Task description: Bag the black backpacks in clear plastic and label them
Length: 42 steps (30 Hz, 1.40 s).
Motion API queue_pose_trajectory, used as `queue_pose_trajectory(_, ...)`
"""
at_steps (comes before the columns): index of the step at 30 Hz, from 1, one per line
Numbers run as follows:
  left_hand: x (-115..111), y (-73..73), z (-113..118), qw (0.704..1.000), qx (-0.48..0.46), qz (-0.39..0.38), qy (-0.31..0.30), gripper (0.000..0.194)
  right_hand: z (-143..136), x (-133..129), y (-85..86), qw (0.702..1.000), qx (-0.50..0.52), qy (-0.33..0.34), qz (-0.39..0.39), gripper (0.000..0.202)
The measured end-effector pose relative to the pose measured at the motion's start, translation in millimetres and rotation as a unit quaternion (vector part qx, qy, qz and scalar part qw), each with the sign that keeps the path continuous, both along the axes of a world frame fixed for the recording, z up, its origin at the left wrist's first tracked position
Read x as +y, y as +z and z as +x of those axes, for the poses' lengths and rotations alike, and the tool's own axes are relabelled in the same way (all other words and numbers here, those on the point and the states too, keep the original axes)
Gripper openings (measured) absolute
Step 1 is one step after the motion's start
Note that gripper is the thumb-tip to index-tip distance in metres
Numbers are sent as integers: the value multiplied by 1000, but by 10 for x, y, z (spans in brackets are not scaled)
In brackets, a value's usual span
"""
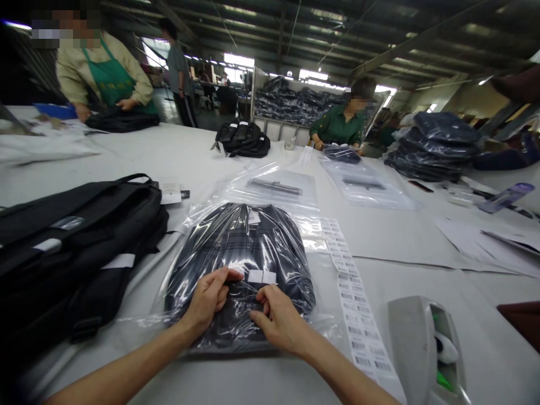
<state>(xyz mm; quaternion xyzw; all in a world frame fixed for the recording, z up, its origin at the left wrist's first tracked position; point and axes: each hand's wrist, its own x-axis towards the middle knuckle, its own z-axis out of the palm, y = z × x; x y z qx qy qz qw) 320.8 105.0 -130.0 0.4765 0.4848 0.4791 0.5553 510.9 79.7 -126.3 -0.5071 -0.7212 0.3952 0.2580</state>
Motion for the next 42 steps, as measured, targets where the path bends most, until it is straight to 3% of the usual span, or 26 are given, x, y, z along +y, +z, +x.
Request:
queue_pose_trajectory(3, 61, -16, 8, 994, -87, -53, 31, 46, -6, -37, 129, 998, 32, -43, -43, 18)
queue_pose_trajectory(5, 78, -8, 13, 993, -100, -60, 33, 47, -100, -143, 239, 993, 35, -90, 66, 20)
queue_pose_trajectory(6, 79, -2, 14, 992, -106, -63, 33, 48, -175, -212, 280, 985, 36, -83, 147, 18)
queue_pose_trajectory(8, 74, 4, 11, 990, -117, -69, 31, 48, -350, -338, 303, 959, 25, 19, 282, 18)
queue_pose_trajectory(10, 74, -4, 5, 989, -126, -77, 30, 49, -508, -391, 239, 931, -25, 144, 335, 20)
queue_pose_trajectory(12, 100, -19, -3, 986, -132, -92, 33, 52, -606, -353, 124, 924, -83, 186, 323, 15)
queue_pose_trajectory(15, 204, 14, -21, 981, -149, -118, 43, 56, -641, -233, -14, 944, -101, 164, 268, 14)
queue_pose_trajectory(18, 265, 199, -86, 975, -178, -122, 61, 55, -623, -180, -24, 952, -101, 160, 240, 20)
queue_pose_trajectory(20, 158, 380, -170, 977, -176, -76, 98, 50, -618, -188, 15, 953, -108, 163, 231, 24)
queue_pose_trajectory(21, 43, 460, -222, 985, -133, -23, 112, 46, -619, -197, 36, 954, -111, 162, 227, 26)
queue_pose_trajectory(23, -276, 542, -333, 983, 60, 146, 93, 36, -623, -211, 62, 954, -110, 166, 226, 25)
queue_pose_trajectory(24, -450, 527, -386, 950, 200, 238, 39, 30, -625, -215, 65, 953, -107, 169, 228, 24)
queue_pose_trajectory(26, -745, 385, -483, 823, 426, 370, -67, 27, -629, -215, 52, 951, -103, 174, 234, 25)
queue_pose_trajectory(28, -894, 153, -558, 714, 571, 391, -111, 49, -631, -213, 26, 951, -105, 173, 235, 28)
queue_pose_trajectory(30, -906, -68, -604, 659, 653, 352, -121, 73, -627, -216, -6, 952, -111, 167, 231, 31)
queue_pose_trajectory(33, -830, -236, -615, 633, 697, 309, -137, 89, -596, -224, -63, 958, -105, 155, 217, 35)
queue_pose_trajectory(38, -793, -207, -574, 617, 716, 303, -126, 93, -550, -181, -172, 973, -31, 119, 196, 42)
queue_pose_trajectory(42, -791, -210, -581, 607, 718, 321, -116, 85, -640, -158, -77, 987, 31, 69, 143, 34)
